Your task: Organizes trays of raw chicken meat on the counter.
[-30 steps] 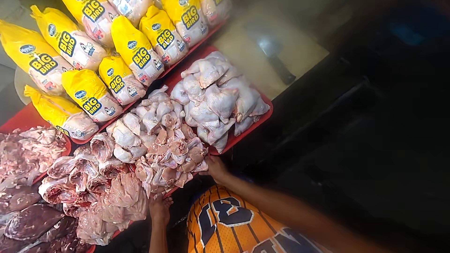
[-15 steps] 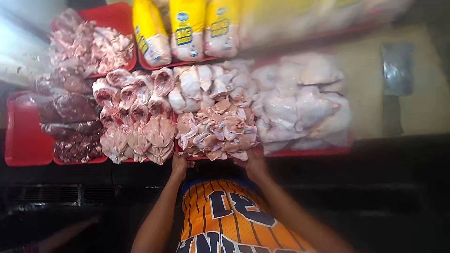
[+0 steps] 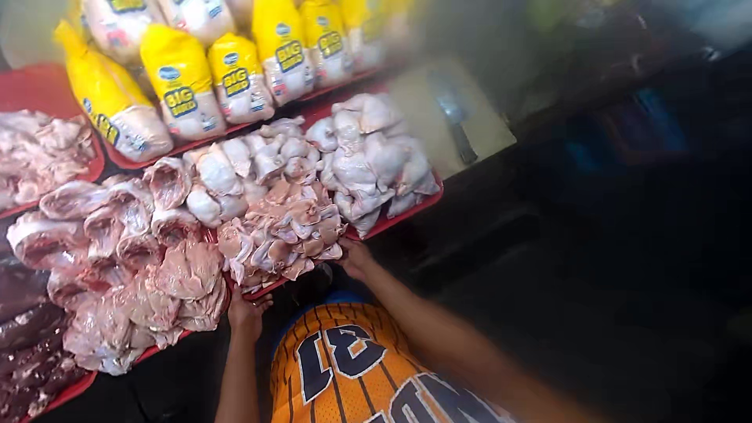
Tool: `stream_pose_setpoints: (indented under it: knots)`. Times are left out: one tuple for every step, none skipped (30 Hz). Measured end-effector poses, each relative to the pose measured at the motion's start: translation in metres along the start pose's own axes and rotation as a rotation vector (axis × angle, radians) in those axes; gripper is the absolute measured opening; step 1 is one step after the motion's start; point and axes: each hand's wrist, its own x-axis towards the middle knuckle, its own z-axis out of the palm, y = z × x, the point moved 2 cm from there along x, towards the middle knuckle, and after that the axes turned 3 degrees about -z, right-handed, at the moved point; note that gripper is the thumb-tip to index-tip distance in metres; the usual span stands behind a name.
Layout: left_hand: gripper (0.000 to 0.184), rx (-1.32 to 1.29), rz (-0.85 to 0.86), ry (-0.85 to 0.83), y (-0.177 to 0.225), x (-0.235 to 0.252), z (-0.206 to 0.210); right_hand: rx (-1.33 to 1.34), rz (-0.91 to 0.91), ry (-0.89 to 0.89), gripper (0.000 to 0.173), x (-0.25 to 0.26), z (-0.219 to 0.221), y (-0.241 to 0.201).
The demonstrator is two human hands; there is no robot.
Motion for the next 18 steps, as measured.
stream_pose_setpoints:
  knots:
    - [0.06, 0.011, 0.005, 0.034, 0.0, 0.001, 0.004, 0.041, 0.004, -0.02, 0.024, 0.004, 0.001, -0.001]
    - [0.06, 0.031, 0.016, 0.072, 0.0, 0.003, 0.007, 0.08, -0.01, -0.045, 0.022, 0.006, 0.001, 0.001]
    - [0.059, 0.068, 0.028, 0.101, 0.0, 0.003, 0.009, 0.11, -0.036, -0.064, 0.022, 0.008, -0.001, 0.003]
    - [0.059, 0.106, 0.039, 0.125, 0.0, 0.004, 0.011, 0.134, -0.067, -0.067, 0.024, 0.009, -0.003, 0.005]
    - [0.058, 0.143, 0.042, 0.144, 0.0, 0.004, 0.012, 0.151, -0.101, -0.064, 0.027, 0.009, -0.005, 0.007]
    - [0.057, 0.171, 0.041, 0.162, 0.001, 0.002, 0.013, 0.166, -0.129, -0.051, 0.03, 0.008, -0.007, 0.008]
    - [0.056, 0.195, 0.039, 0.181, 0.002, 0.001, 0.014, 0.183, -0.152, -0.034, 0.031, 0.007, -0.007, 0.01]
    - [0.056, 0.212, 0.036, 0.195, 0.004, 0.0, 0.016, 0.2, -0.168, -0.014, 0.03, 0.006, -0.006, 0.011]
    - [0.054, 0.222, 0.034, 0.205, 0.005, 0.001, 0.016, 0.215, -0.172, 0.0, 0.028, 0.006, -0.005, 0.011]
    - [0.053, 0.219, 0.03, 0.211, 0.005, 0.002, 0.017, 0.23, -0.166, 0.009, 0.027, 0.006, -0.005, 0.011]
    - [0.053, 0.21, 0.027, 0.216, 0.004, 0.002, 0.018, 0.24, -0.156, 0.017, 0.026, 0.006, -0.006, 0.012]
    - [0.052, 0.201, 0.025, 0.221, 0.004, 0.002, 0.021, 0.241, -0.153, 0.023, 0.025, 0.005, -0.008, 0.01]
    - [0.053, 0.191, 0.022, 0.221, 0.004, 0.0, 0.026, 0.222, -0.162, 0.024, 0.024, 0.005, -0.01, 0.008]
    - [0.055, 0.183, 0.02, 0.22, 0.004, -0.003, 0.031, 0.182, -0.177, 0.018, 0.023, 0.004, -0.014, 0.005]
    - [0.058, 0.176, 0.013, 0.21, 0.005, -0.007, 0.031, 0.124, -0.182, 0.003, 0.023, 0.002, -0.016, 0.003]
    - [0.062, 0.175, 0.004, 0.199, 0.006, -0.011, 0.027, 0.063, -0.181, -0.021, 0.025, 0.0, -0.019, 0.003]
    - [0.065, 0.176, -0.008, 0.171, 0.006, -0.013, 0.022, 0.007, -0.178, -0.041, 0.027, -0.002, -0.022, 0.005]
    - [0.069, 0.18, -0.021, 0.111, 0.006, -0.015, 0.014, -0.058, -0.175, -0.063, 0.031, -0.004, -0.028, 0.005]
